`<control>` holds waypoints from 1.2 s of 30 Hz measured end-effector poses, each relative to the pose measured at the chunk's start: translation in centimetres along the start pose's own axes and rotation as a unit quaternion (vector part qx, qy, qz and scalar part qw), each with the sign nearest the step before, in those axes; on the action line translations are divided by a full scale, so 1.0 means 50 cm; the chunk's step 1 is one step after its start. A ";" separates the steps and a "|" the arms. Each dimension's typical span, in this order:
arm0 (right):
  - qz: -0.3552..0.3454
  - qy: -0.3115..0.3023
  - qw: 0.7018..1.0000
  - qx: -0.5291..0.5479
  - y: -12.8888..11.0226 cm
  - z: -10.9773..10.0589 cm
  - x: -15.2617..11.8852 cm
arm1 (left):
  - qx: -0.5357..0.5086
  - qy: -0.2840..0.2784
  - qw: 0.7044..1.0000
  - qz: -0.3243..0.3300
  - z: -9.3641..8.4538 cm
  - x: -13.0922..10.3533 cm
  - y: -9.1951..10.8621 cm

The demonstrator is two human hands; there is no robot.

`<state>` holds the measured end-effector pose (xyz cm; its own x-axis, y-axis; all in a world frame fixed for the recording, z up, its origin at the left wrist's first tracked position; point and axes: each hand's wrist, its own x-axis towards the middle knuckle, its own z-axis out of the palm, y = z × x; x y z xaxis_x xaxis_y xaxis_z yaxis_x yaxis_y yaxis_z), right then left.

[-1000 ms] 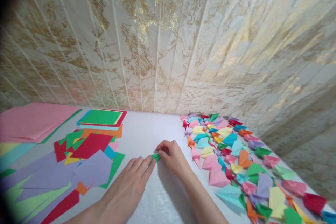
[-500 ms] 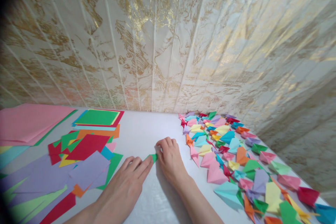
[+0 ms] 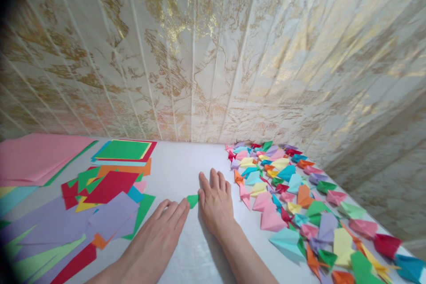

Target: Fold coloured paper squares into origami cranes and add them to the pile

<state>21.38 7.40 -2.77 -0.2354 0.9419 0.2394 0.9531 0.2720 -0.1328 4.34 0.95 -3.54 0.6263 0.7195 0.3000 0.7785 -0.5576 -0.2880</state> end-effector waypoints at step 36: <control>-0.168 -0.099 0.902 0.384 0.038 -0.054 0.030 | -0.383 -0.034 0.915 -0.121 -0.012 0.074 -0.081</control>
<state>23.33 8.80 -0.09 -0.5892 0.7765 0.2234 0.4266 0.5338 -0.7301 3.52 5.64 -0.68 0.4479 0.8699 0.2064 0.7100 -0.4864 0.5092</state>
